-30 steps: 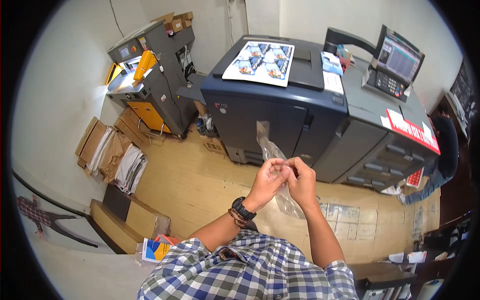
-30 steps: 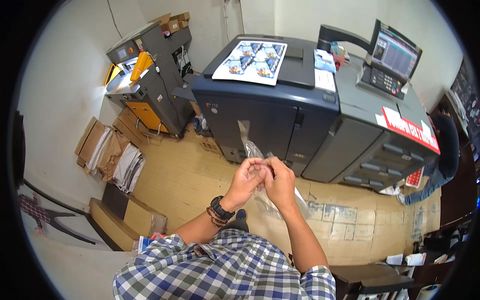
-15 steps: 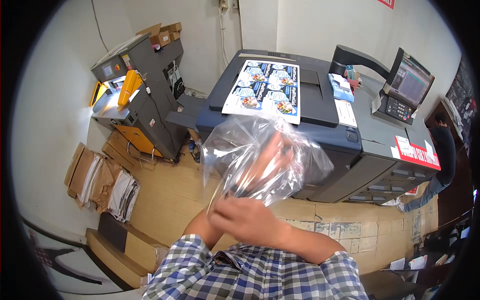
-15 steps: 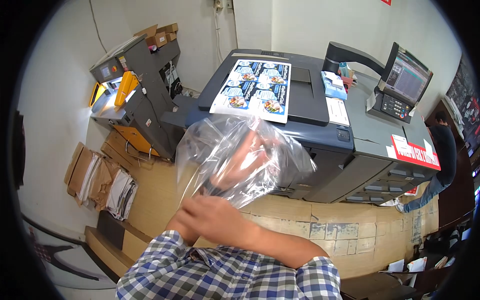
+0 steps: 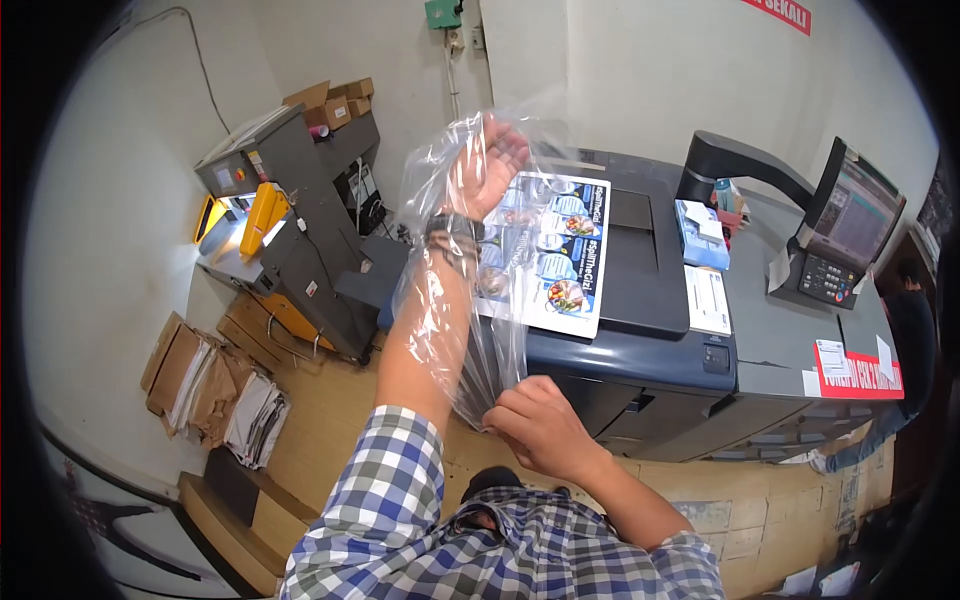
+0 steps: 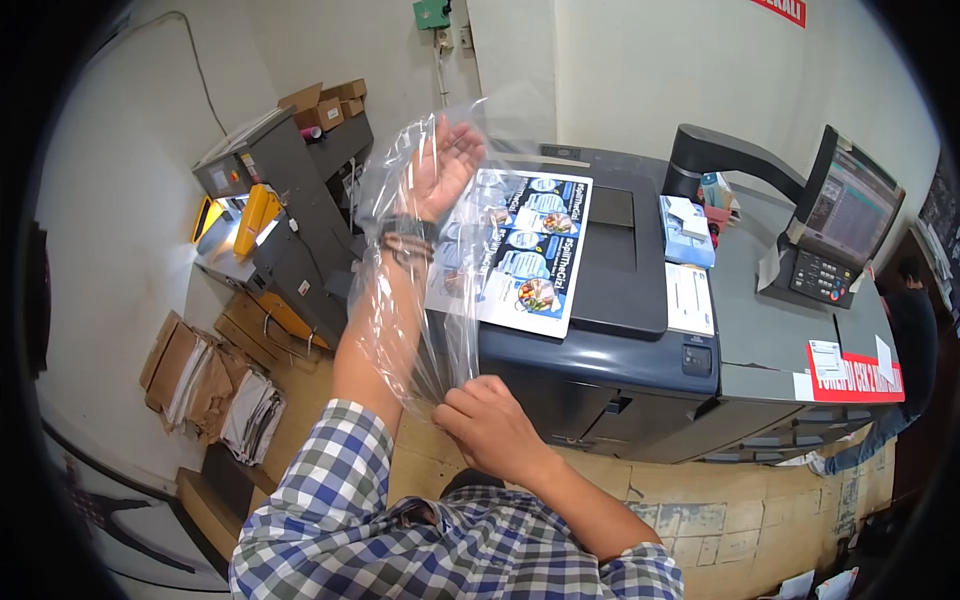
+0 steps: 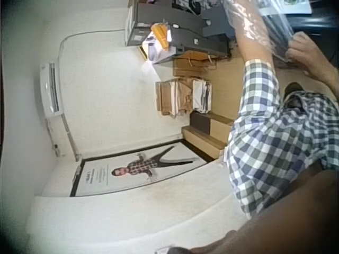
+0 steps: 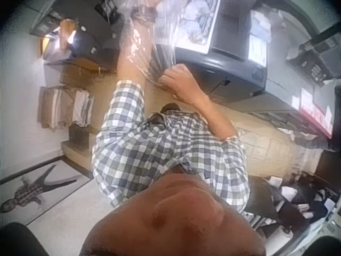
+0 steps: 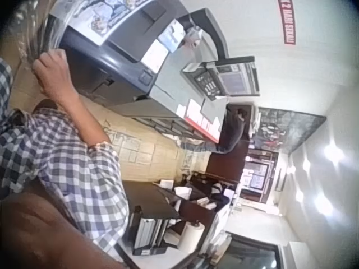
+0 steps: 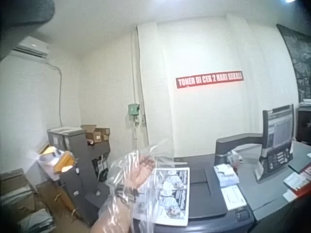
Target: Printing, inspecting, and packaging promotional flyers at a print shop workstation.
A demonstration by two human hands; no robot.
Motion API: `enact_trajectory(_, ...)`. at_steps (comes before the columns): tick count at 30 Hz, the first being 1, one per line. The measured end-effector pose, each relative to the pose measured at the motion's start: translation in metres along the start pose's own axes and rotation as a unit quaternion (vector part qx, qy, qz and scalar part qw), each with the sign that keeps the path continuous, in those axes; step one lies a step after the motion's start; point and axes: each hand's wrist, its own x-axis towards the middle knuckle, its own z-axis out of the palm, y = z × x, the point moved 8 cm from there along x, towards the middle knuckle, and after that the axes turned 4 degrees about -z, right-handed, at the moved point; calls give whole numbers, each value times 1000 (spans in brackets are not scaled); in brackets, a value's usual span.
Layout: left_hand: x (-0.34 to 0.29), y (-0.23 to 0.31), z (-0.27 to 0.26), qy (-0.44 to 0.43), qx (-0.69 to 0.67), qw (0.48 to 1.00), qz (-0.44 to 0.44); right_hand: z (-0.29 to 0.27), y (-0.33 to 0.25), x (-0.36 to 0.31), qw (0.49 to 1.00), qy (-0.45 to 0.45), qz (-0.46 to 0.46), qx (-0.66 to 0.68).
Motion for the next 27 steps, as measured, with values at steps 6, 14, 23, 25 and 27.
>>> enact_trajectory(6,109,38,-39,186,33,980,67,-12,25,13,997,-50,-15,53)
enact_trajectory(14,193,16,55,-69,246,950,179,-31,126,38,963,205,170,-45)
enact_trajectory(23,274,-118,-139,-311,813,461,173,-30,352,45,842,351,381,148)
enact_trajectory(25,235,-89,-187,-348,803,450,179,-31,340,24,822,259,464,205)
enact_trajectory(27,216,-70,-197,-375,797,435,189,-45,352,2,819,200,529,98)
